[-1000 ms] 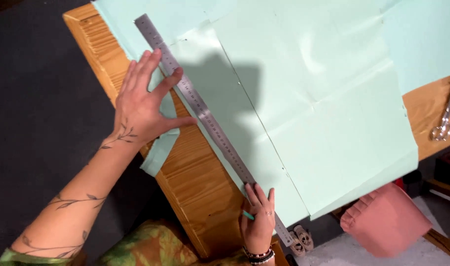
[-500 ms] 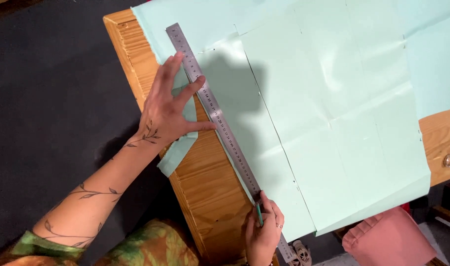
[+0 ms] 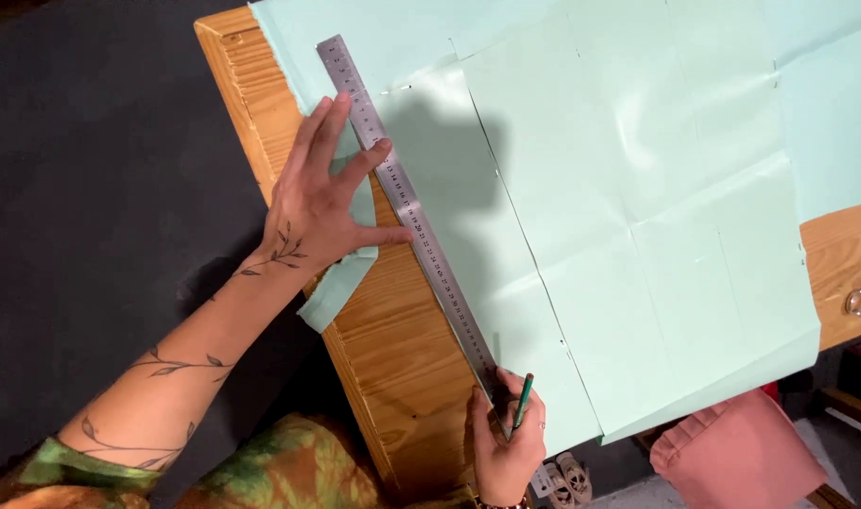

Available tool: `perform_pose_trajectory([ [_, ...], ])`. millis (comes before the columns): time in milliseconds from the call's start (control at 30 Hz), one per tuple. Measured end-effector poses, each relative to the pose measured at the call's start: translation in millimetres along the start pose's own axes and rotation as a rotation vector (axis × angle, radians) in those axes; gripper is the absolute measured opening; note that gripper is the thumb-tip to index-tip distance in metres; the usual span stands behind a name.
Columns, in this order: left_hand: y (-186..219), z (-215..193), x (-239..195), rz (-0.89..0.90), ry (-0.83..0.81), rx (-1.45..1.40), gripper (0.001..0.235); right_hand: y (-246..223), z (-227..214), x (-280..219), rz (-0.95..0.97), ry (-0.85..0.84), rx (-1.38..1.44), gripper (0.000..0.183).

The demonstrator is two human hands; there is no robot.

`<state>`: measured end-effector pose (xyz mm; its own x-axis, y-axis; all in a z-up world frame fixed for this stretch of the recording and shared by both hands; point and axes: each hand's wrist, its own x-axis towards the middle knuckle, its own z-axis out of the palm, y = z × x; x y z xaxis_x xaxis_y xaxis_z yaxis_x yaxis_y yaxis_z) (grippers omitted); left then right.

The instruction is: Measuring and cutting strips of light green fabric using a ruler, pencil, and scissors on a wooden workbench.

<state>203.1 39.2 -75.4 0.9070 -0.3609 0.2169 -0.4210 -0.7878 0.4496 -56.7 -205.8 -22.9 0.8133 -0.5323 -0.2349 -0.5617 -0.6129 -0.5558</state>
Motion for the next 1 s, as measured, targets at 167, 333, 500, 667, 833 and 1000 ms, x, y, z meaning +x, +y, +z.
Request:
perform_pose_trajectory([
  [167, -1, 0, 0, 0.012, 0.015, 0.01, 0.094, 9, 5, 1, -0.139, 0.064, 0.008, 0.036],
  [333, 2, -1, 2, 0.001, 0.031, 0.004, 0.094, 2, 6, 0, -0.12, 0.097, 0.041, 0.034],
  [500, 2, -1, 3, 0.028, 0.055, -0.02, 0.094, -1, 4, 2, -0.084, 0.093, 0.107, 0.028],
  [667, 3, 0, 2, 0.014, 0.07, -0.014, 0.091, -1, 0, 4, -0.062, 0.077, 0.038, 0.033],
  [833, 1, -2, 3, 0.031, 0.043, -0.024, 0.092, -4, -1, 4, -0.031, 0.081, 0.017, 0.032],
  [1000, -6, 10, 0, 0.069, 0.086, -0.047, 0.093, -14, -2, 2, 0.087, 0.063, -0.015, 0.031],
])
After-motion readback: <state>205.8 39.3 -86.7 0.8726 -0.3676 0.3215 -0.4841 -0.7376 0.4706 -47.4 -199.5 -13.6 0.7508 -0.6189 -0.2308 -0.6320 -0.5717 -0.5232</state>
